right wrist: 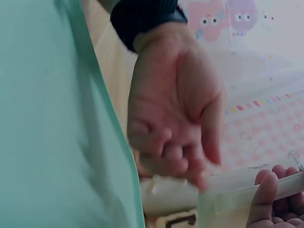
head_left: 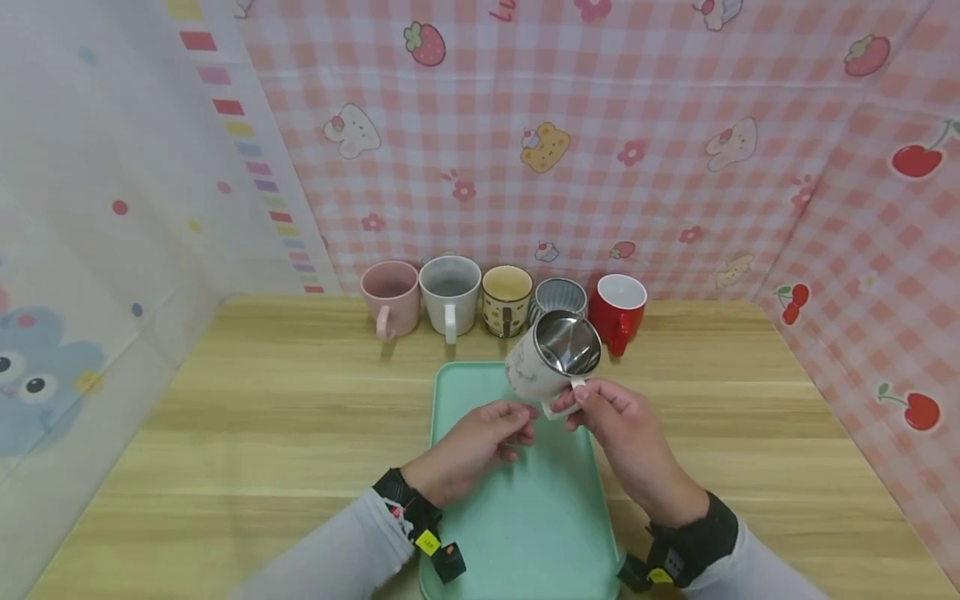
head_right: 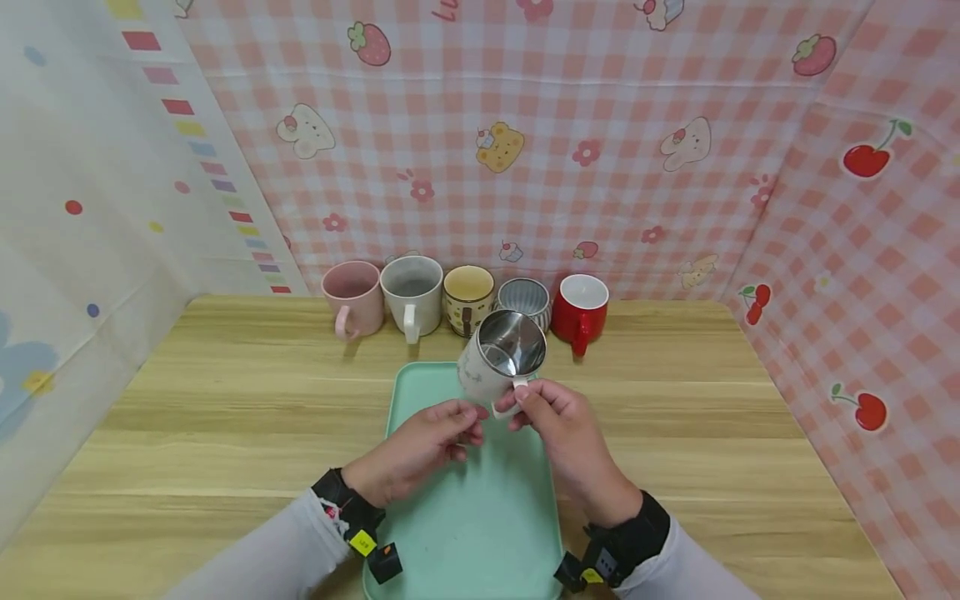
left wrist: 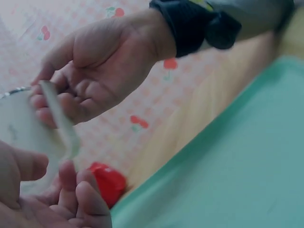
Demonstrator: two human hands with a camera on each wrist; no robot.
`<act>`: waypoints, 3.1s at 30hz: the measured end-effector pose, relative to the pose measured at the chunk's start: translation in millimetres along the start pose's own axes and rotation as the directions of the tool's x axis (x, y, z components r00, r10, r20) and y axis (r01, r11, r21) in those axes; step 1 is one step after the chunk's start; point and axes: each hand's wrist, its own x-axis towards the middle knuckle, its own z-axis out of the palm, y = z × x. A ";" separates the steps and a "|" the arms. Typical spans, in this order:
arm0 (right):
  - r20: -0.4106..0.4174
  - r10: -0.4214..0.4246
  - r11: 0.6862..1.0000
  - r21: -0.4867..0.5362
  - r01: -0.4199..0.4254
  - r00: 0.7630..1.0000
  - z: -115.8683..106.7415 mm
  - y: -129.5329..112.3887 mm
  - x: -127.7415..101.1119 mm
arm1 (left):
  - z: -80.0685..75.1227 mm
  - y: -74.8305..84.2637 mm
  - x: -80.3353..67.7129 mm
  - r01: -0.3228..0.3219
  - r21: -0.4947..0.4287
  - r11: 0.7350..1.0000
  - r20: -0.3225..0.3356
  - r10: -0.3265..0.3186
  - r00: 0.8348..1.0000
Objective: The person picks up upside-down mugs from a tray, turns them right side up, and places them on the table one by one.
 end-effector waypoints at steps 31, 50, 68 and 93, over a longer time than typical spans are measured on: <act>-0.607 -0.065 0.998 -0.036 0.054 0.792 -122.8 -7.7 83.7 | -42.4 25.1 -52.6 -0.142 0.786 0.602 -0.041 0.279 0.959; -0.529 0.024 0.996 -0.061 -0.066 0.848 -151.2 35.2 101.5 | -50.0 26.7 -53.5 -0.113 0.767 0.632 -0.022 0.202 0.979; -0.533 0.083 0.995 -0.007 -0.102 0.842 -161.3 47.8 110.2 | -50.9 24.3 -52.2 -0.107 0.772 0.627 -0.007 0.177 0.984; -0.547 0.127 0.992 0.048 -0.120 0.828 -163.8 44.7 113.0 | -49.6 20.4 -51.8 -0.127 0.773 0.621 0.016 0.181 0.983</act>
